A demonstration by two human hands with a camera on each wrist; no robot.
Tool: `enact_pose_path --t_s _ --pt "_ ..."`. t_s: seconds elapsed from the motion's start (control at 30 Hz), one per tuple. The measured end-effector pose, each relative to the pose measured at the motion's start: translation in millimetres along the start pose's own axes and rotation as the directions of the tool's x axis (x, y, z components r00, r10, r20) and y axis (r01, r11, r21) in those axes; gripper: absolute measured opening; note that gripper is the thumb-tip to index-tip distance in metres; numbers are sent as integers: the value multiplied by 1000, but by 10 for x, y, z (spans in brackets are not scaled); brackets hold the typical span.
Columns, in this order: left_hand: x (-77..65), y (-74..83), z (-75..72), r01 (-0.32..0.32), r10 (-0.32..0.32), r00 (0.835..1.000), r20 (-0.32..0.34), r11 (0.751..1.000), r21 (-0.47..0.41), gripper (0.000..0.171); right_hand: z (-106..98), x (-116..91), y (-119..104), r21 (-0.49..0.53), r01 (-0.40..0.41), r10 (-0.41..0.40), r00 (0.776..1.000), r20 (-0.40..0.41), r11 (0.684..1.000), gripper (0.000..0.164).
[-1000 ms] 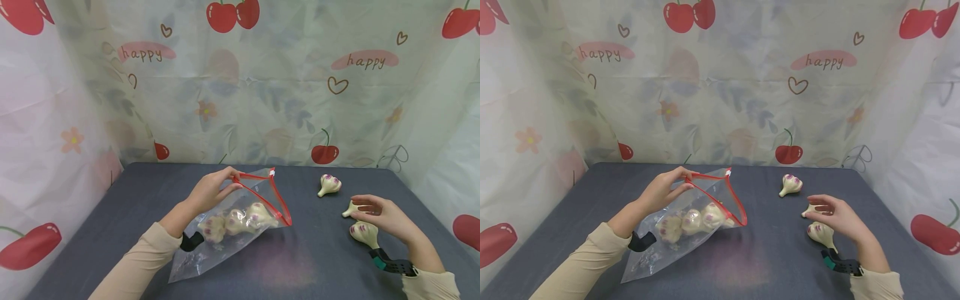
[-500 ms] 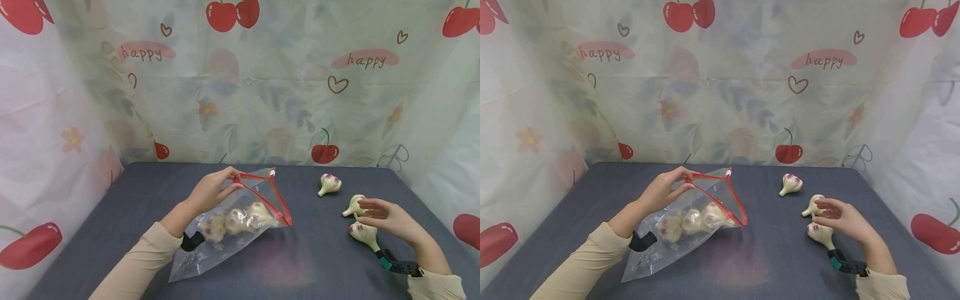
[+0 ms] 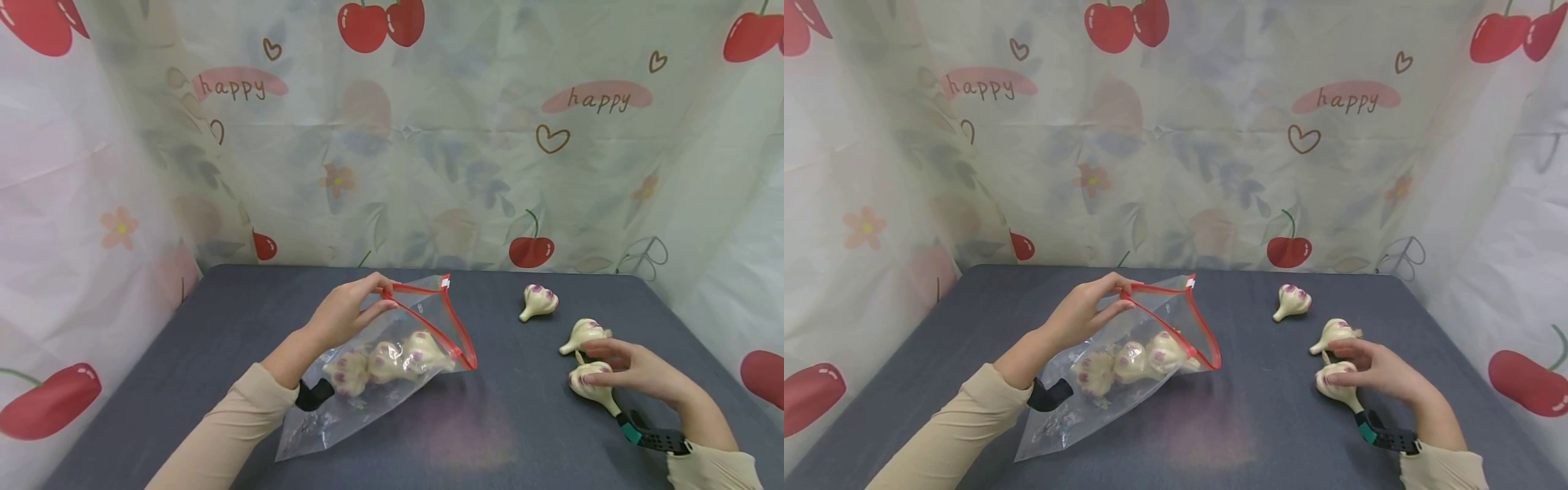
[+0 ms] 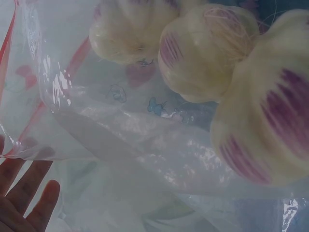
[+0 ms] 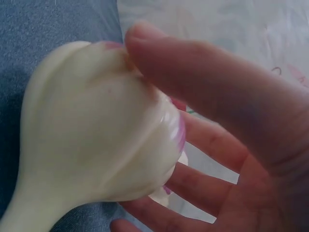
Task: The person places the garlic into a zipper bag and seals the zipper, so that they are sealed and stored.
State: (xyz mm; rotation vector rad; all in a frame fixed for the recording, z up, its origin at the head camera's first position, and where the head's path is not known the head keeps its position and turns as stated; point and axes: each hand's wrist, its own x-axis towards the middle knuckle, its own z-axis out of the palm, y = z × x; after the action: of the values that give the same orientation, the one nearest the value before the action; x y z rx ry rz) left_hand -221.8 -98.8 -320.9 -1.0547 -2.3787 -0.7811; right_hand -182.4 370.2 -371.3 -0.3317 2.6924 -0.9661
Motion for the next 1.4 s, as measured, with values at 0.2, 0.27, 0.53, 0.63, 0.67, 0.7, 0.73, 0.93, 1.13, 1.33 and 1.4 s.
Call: enact_pose_path --t_s 0.2,0.27,0.53,0.63,0.67,0.7,0.73,0.93,1.13,1.33,1.4 --pt "-6 7 3 -1 1 1000 -4 1000 -3 22 16 -6 25 13 -13 13 1000 27 1000 62" --pt "-5 7 4 -2 2 1000 -5 1000 -4 22 19 -7 27 14 -15 15 999 29 1000 62" --pt "-2 1 10 -8 8 1000 -7 1000 -6 21 27 -10 38 26 10 -11 999 31 1000 57" --pt "-2 -1 12 -12 12 1000 -8 1000 -4 22 24 -17 40 29 31 -32 999 28 999 56" --pt "-1 -1 13 -13 13 1000 -8 1000 -4 22 22 -19 39 27 32 -32 999 23 999 56" --pt "-1 -2 14 -12 12 1000 -6 1000 -5 22 21 -20 37 20 31 -31 999 15 999 56" --pt "0 -2 14 -13 13 1000 -6 1000 -7 22 19 -19 34 11 33 -33 999 6 999 56" --pt "5 -1 11 -19 19 1000 -8 1000 -3 22 0 7 -12 -33 36 -38 998 -48 999 56" --pt "8 5 4 -18 18 1000 -5 1000 3 22 -13 29 -100 -46 26 -29 997 -75 999 58" --pt "11 10 2 -17 17 1000 -7 1000 5 21 -26 53 -181 -57 29 -36 993 -110 998 59" --pt "11 10 3 -18 19 1000 -8 1000 4 21 -29 57 -194 -60 39 -46 991 -124 997 58"
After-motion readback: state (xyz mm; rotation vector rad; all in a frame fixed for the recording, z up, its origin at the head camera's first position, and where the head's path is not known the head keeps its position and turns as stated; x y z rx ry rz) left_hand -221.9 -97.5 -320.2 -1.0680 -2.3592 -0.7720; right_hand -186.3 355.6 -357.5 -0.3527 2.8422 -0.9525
